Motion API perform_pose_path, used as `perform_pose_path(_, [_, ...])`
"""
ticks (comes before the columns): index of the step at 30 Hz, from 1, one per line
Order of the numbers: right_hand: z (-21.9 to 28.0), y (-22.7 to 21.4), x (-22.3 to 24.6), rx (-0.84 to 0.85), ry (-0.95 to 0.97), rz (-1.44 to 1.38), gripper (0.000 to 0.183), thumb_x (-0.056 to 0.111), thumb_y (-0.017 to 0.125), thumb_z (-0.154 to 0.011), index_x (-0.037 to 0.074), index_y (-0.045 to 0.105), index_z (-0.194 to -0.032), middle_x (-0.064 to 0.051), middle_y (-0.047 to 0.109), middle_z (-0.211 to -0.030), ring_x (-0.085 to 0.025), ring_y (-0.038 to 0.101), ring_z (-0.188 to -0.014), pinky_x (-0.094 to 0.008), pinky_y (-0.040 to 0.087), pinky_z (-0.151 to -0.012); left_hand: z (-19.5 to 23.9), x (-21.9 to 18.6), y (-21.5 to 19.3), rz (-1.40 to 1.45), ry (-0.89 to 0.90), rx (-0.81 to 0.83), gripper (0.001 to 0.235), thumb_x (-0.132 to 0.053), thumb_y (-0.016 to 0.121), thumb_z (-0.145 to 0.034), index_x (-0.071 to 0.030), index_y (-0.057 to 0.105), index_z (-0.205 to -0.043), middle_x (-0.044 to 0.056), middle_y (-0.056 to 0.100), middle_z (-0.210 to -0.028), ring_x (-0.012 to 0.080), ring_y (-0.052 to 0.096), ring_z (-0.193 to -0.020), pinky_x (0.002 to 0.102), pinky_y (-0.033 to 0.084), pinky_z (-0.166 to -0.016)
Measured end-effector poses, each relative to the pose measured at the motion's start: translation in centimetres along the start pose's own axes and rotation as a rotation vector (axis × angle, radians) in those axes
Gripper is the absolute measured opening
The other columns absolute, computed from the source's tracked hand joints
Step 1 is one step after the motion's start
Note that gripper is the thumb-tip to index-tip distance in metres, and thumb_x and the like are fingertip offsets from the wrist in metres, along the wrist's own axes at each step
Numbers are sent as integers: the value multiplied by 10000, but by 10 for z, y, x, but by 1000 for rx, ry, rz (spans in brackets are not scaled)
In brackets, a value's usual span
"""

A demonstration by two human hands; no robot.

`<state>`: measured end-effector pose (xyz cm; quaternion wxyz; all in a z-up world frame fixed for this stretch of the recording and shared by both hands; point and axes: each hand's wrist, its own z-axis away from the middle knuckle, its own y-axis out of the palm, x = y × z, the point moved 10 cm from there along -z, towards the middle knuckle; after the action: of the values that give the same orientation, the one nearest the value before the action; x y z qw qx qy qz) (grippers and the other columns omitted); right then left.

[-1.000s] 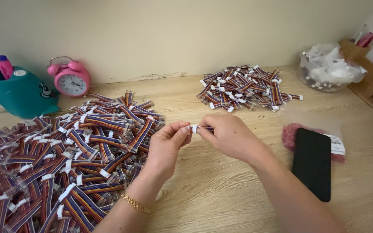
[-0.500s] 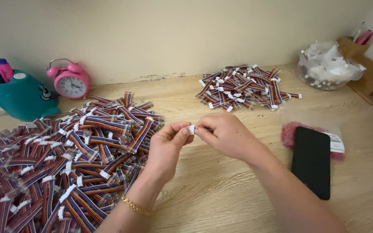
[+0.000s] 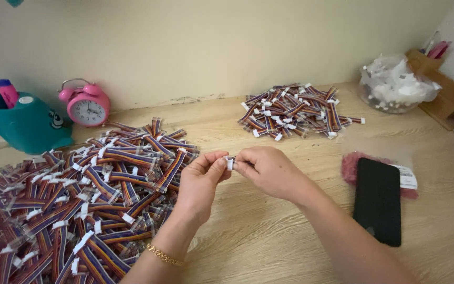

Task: Assembling electronic ribbon cables by manually attaching plastic connectors to the ends and sorting them into piles.

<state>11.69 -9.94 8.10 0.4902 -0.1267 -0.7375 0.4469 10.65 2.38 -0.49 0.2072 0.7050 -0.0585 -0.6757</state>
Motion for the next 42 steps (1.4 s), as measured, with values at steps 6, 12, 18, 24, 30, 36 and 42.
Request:
perform_pose_path(6, [15, -26, -3, -28, 149, -118, 317, 87, 684, -809, -47, 662, -1096, -268, 706, -1058, -435, 638, -1074, -503, 487, -952, 9, -113, -56, -692, 199, -113, 169, -163, 689, -883, -155, 757, -1038, 57, 716, -837, 186, 665, -797, 334, 553, -755])
perform_pose_path(12, [-13, -78, -131, -320, 593, 278, 439, 465, 606, -877, 139, 677, -1163, -137, 689, -1120, -374, 621, -1026, -475, 457, -845, 14, -208, -114, -1427, 241, -439, 327, -290, 495, -1012, -124, 749, -1135, 135, 733, -983, 329, 645, -807, 465, 483, -651])
perform_pose_path(18, [-32, -50, -136, -157, 700, 406, 573, 561, 547, -914, 148, 568, -1311, -84, 657, -1225, -295, 631, -1098, -472, 504, -896, 28, -224, -109, -1436, 888, -520, 281, -158, 740, -974, -40, 756, -1229, 216, 660, -1127, 376, 524, -1105, 478, 425, -859])
perform_pose_path(24, [-39, -39, -136, -58, 763, 567, 405, 524, 505, -972, 143, 608, -1061, -28, 687, -957, -204, 653, -856, -381, 486, -732, 22, -157, -4, -887, 717, -32, 202, -82, 663, -850, -105, 684, -1050, 66, 678, -1014, 226, 598, -980, 372, 451, -877])
perform_pose_path(30, [-40, -41, -133, -84, 691, 566, 539, 567, 553, -901, 244, 550, -1333, -43, 667, -1206, -255, 667, -1039, -405, 532, -726, 25, -56, 35, -860, -77, 178, 306, -83, 569, -915, -170, 656, -1195, 4, 700, -1114, 75, 656, -849, 163, 622, -712])
perform_pose_path(36, [-50, -36, -167, -198, 640, 608, 293, 419, 571, -860, 199, 692, -1009, -93, 700, -1025, -342, 670, -961, -470, 540, -754, 20, -9, 32, -906, 208, 200, 291, -186, 598, -839, -174, 717, -1104, 16, 705, -1013, 159, 659, -897, 307, 535, -823])
perform_pose_path(42, [-30, -29, -140, -77, 663, 561, 323, 29, 394, -949, 117, 668, -1095, -71, 699, -1011, -241, 679, -855, -409, 567, -730, 29, -7, 42, -1052, 427, 263, 248, -168, 591, -823, -129, 709, -1038, 48, 698, -1053, 280, 657, -948, 418, 499, -850])
